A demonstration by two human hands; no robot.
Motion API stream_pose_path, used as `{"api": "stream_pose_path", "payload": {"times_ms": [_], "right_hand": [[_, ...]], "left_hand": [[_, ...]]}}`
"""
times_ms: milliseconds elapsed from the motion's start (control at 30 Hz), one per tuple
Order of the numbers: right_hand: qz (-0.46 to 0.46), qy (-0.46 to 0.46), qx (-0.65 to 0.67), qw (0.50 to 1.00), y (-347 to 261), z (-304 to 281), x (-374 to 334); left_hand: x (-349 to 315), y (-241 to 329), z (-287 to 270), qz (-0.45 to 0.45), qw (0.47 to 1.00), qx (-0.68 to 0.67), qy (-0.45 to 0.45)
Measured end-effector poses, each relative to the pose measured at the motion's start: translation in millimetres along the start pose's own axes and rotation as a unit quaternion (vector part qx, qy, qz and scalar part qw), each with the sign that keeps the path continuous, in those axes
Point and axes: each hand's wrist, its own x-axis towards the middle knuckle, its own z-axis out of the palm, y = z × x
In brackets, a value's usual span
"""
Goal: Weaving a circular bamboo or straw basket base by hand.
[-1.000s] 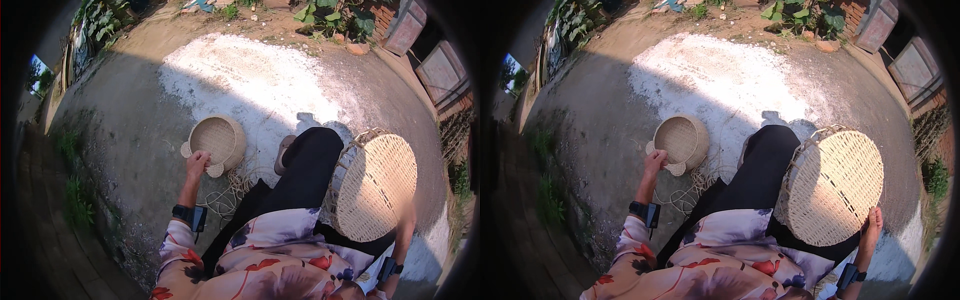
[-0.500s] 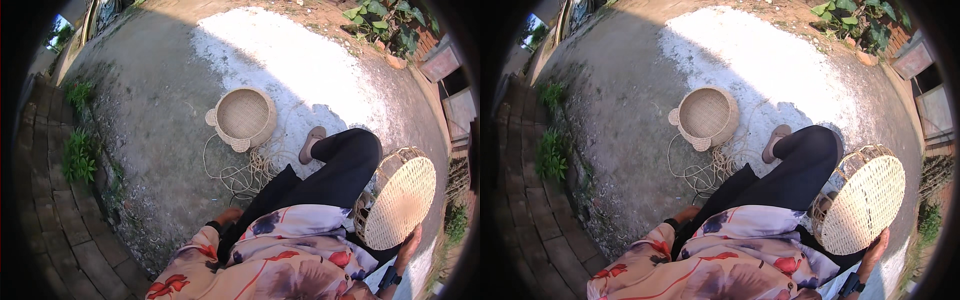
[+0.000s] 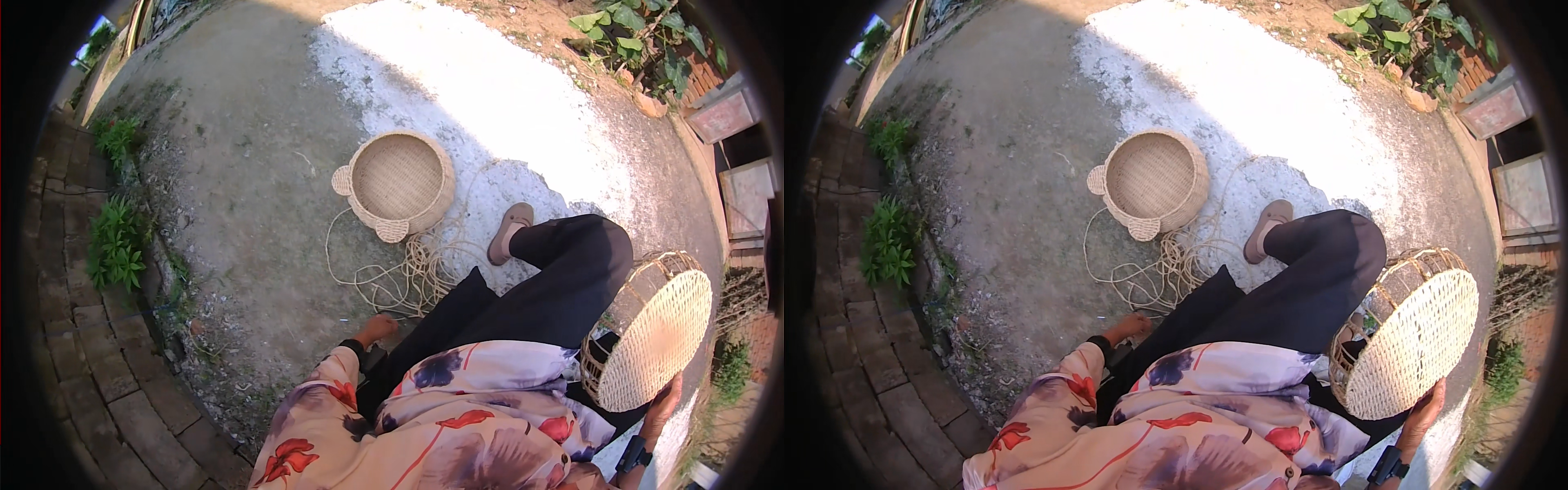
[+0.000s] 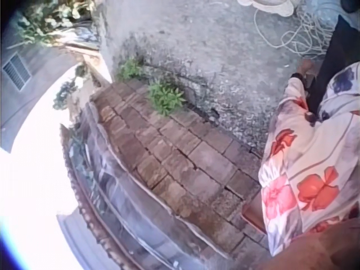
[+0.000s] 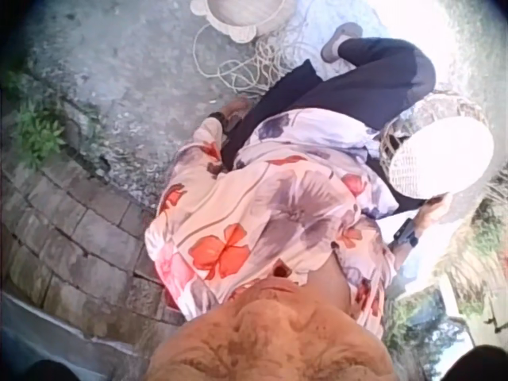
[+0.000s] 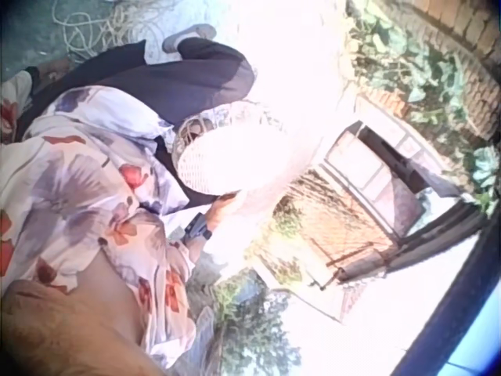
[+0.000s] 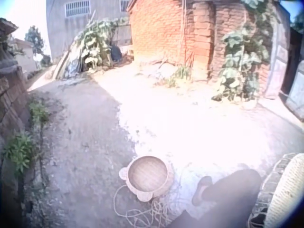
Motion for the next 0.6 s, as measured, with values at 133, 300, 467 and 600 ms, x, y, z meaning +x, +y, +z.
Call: {"api": "stream_pose_path", "payload": {"times_ms": [133,300,467,600], "right_hand": [[0.004,-0.014,-0.028,0.999,0.1,-7.2,0.0],[-0.009,-0.007,-0.065,0.998,-0.3,-5.0,-7.3],[-0.015,0.012,-0.029,0.999,-3.7,13.7,-22.9],[-0.006,0.032,-0.023,0.999,-6.0,15.3,-26.0]], "left_hand": [[19.0,44.8,-18.2,0.117,0.973,0.112,0.167],[61.7,81.5,-35.5,0.267,0.919,0.132,0.258],[93.4,117.6,-24.6,0.172,0.959,0.129,0.183],[108.3,121.6,-15.3,0.099,0.98,0.082,0.153]]}}
